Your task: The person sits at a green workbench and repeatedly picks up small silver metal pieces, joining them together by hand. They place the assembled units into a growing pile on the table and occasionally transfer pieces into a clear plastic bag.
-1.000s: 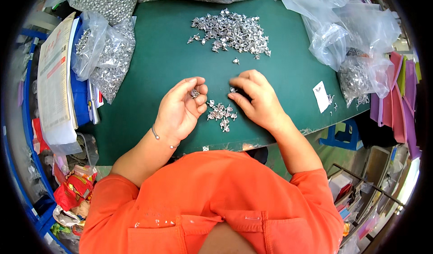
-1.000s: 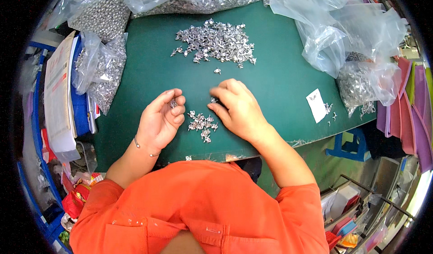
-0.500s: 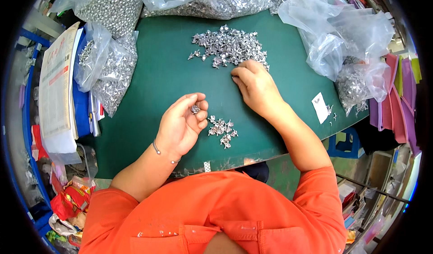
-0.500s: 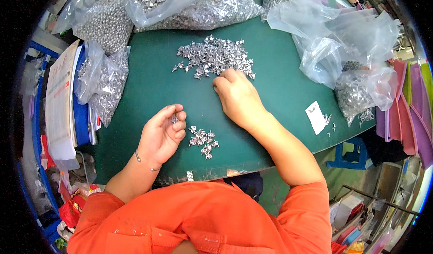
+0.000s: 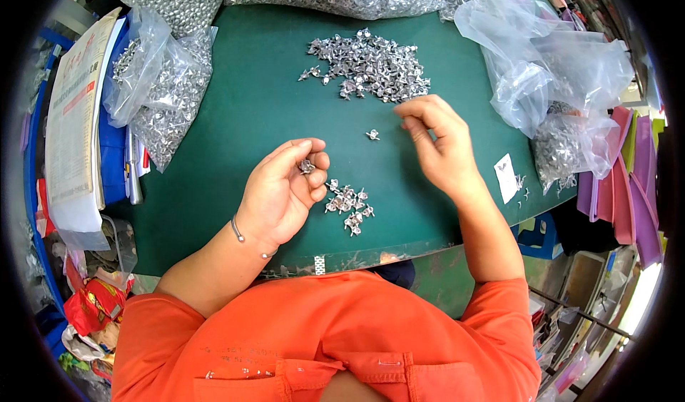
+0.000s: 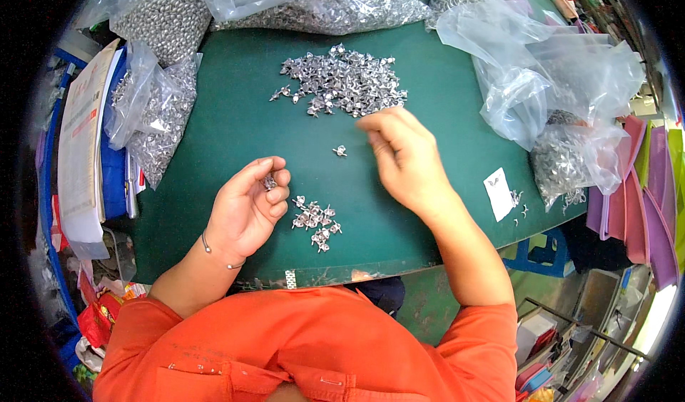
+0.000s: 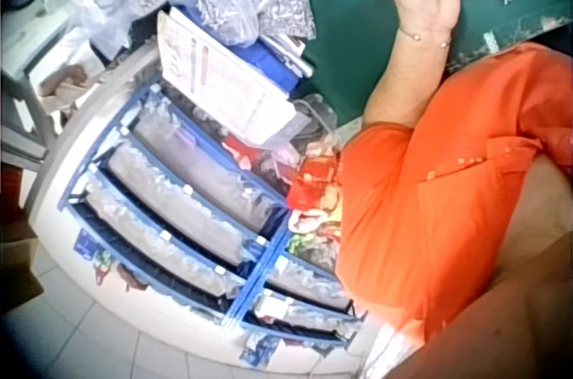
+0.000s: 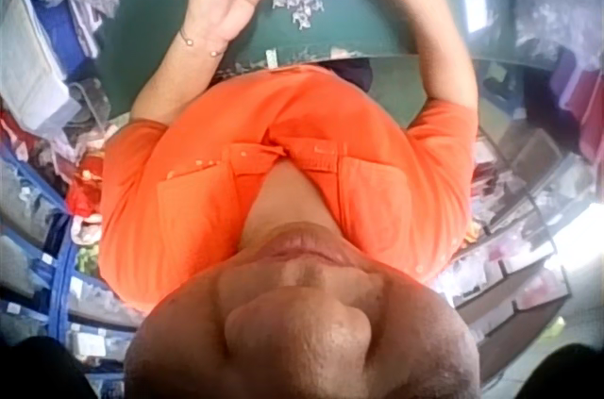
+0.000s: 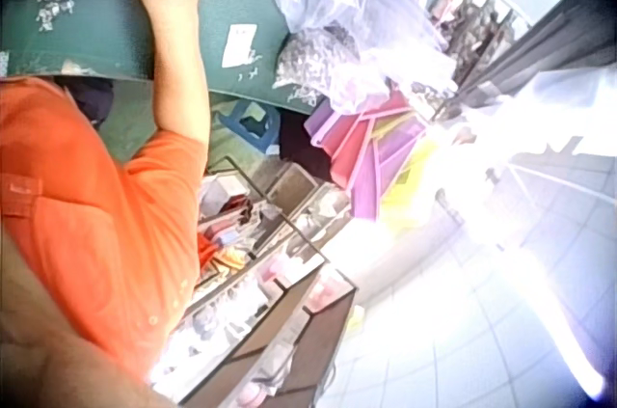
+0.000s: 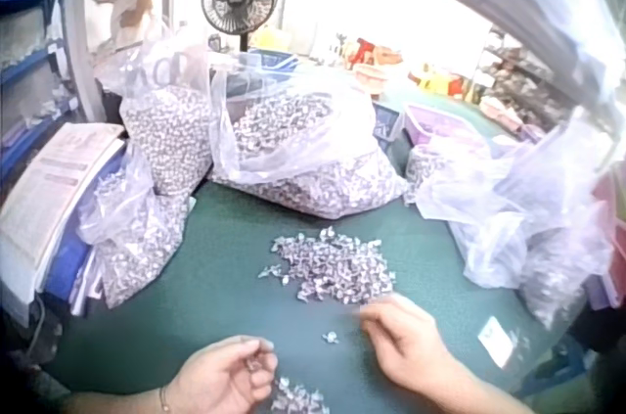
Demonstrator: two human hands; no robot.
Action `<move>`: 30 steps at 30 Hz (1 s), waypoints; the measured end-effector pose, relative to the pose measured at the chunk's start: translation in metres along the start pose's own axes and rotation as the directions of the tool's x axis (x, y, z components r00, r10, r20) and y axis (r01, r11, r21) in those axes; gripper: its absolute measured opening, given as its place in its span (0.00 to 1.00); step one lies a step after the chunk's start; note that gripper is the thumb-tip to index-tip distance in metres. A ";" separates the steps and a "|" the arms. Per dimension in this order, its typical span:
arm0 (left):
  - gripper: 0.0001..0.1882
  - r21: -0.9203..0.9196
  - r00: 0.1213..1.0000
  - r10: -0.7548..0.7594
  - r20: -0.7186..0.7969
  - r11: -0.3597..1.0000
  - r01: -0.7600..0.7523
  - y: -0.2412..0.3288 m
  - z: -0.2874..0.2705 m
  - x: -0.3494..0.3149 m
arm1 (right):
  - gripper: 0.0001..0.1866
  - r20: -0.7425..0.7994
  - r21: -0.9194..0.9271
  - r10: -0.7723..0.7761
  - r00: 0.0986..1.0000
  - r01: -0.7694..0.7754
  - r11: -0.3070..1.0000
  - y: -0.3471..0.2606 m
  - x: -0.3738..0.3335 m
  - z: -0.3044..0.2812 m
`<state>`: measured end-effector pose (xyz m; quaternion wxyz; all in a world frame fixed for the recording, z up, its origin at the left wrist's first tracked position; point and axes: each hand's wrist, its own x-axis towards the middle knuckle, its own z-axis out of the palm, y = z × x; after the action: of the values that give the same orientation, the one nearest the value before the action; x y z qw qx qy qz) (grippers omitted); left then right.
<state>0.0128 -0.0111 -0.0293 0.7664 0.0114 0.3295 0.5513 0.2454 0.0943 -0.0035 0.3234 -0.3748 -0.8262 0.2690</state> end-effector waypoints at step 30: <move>0.10 -0.046 1.000 -0.024 -0.007 0.999 0.023 0.000 0.002 0.000 | 0.08 0.166 -0.122 -0.069 0.984 0.090 0.988 -0.007 0.008 0.016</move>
<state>0.0142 -0.0107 -0.0274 0.7717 -0.0121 0.3198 0.5497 0.2267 0.0931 -0.0066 0.2410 -0.3386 -0.8796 0.2315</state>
